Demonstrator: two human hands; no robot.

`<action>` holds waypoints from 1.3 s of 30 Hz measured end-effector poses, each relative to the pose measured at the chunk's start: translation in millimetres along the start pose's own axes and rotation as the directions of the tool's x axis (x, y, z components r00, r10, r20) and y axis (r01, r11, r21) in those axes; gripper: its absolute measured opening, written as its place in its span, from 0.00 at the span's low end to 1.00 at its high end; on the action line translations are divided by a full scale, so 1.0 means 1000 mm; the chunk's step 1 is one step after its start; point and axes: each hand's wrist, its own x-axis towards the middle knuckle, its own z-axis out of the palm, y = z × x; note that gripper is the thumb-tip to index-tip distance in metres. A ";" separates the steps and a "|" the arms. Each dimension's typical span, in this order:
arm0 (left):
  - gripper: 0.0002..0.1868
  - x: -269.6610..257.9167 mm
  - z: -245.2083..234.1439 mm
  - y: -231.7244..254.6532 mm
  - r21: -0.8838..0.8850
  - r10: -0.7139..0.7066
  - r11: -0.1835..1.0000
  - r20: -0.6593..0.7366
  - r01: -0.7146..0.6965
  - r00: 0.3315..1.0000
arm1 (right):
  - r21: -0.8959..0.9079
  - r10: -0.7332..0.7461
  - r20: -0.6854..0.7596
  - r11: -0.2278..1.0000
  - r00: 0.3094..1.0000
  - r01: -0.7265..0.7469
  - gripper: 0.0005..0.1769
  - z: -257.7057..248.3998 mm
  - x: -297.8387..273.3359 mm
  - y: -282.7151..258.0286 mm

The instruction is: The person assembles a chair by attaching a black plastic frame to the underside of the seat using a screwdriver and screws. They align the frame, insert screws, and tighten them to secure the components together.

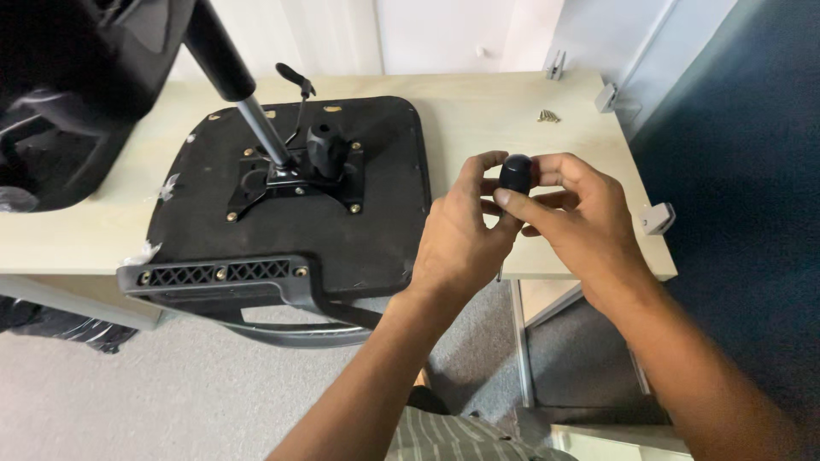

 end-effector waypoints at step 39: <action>0.23 0.166 0.061 -0.022 0.031 -0.060 0.998 -0.066 0.062 0.996 | 0.015 -0.062 0.240 0.998 0.969 0.060 0.16 -0.054 0.194 0.065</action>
